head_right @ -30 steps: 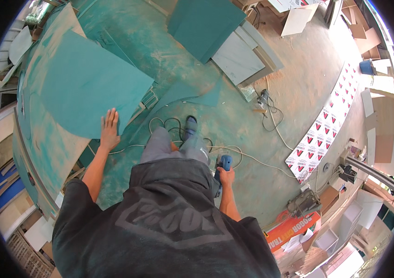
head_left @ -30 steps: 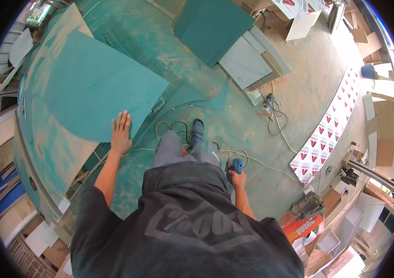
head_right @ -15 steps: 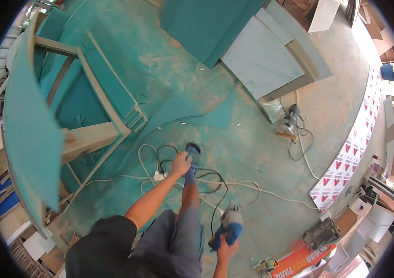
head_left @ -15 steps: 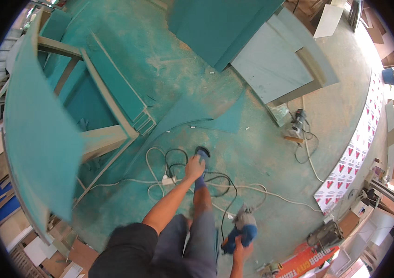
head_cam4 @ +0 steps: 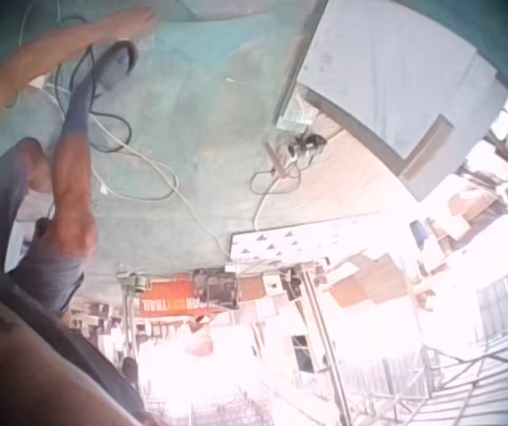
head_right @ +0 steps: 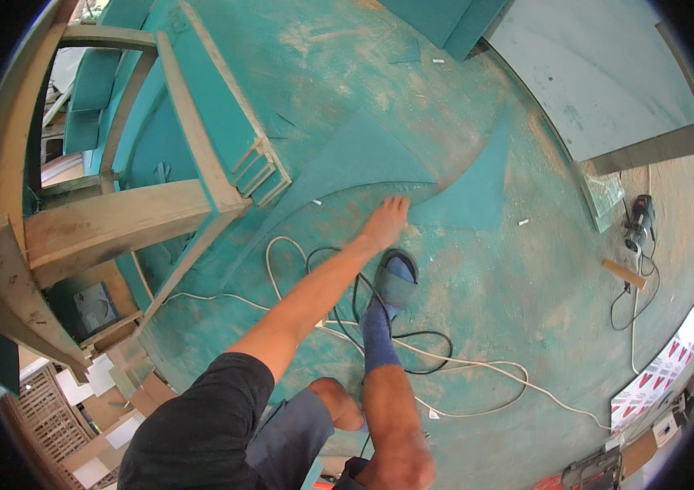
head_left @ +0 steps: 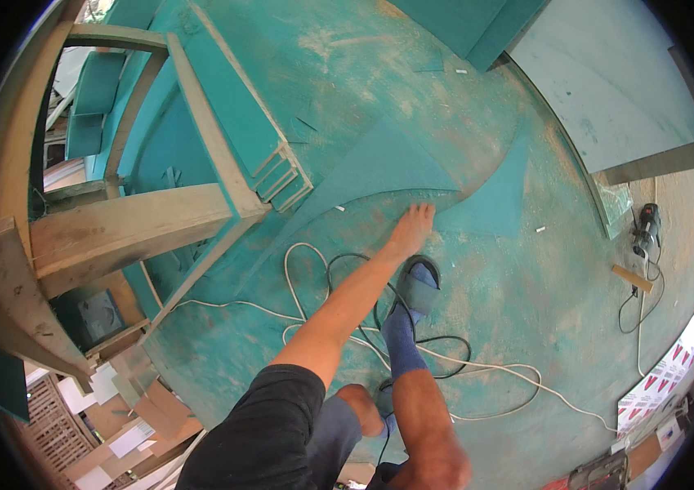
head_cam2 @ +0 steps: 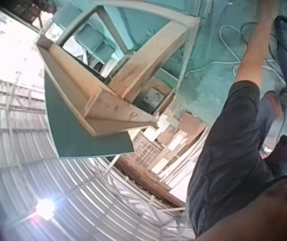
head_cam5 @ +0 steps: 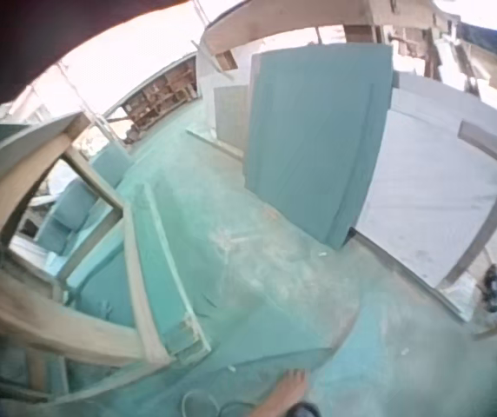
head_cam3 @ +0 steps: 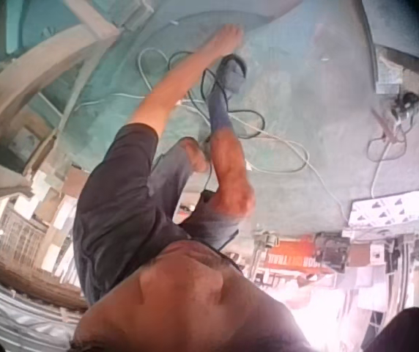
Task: The person uses a jigsaw to cut along a curved line on a green wood panel, then picks up and moves another square wood panel.
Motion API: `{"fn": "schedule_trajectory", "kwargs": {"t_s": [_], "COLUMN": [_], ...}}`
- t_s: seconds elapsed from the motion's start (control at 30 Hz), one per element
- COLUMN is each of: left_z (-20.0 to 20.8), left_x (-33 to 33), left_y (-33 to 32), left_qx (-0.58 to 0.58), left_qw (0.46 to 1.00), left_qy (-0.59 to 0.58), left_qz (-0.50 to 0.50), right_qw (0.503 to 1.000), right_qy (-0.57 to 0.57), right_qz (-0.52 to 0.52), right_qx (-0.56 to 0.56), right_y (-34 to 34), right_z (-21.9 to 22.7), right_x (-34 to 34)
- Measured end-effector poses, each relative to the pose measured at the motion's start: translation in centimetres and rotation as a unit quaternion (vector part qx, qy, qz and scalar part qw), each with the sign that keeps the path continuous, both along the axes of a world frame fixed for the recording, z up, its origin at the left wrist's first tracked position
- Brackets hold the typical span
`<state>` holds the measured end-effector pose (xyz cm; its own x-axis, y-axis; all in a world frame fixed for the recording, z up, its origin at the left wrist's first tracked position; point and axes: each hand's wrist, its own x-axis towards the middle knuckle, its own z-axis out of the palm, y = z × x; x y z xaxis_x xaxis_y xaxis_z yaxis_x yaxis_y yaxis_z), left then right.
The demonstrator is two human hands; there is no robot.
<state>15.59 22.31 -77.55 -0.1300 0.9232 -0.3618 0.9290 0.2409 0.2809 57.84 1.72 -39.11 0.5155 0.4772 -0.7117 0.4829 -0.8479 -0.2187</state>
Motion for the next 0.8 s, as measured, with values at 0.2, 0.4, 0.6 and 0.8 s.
{"fn": "schedule_trajectory", "kwargs": {"t_s": [0.2, 0.4, 0.6, 0.8], "left_z": [0.9, 3.5, 2.2, -0.5], "left_x": [-4.7, -12.1, -13.0, -16.5], "left_y": [-15.7, -22.6, -21.2, -24.1], "left_qx": [0.047, -0.127, -0.064, 0.004], "left_qw": [0.997, 0.976, 0.950, 0.916], "left_qy": [0.050, 0.111, 0.080, 0.136], "left_qz": [0.045, 0.140, 0.296, 0.377], "right_qw": [1.000, 0.998, 0.998, 0.996], "right_qy": [-0.002, -0.049, -0.063, -0.077], "right_qz": [-0.004, -0.026, 0.029, 0.053], "right_qx": [0.001, 0.033, 0.004, 0.008], "right_y": [-0.3, -0.8, -0.4, -1.0], "right_z": [-1.4, -1.9, -3.4, -3.3], "right_x": [1.2, 1.5, 1.7, 1.5]}}
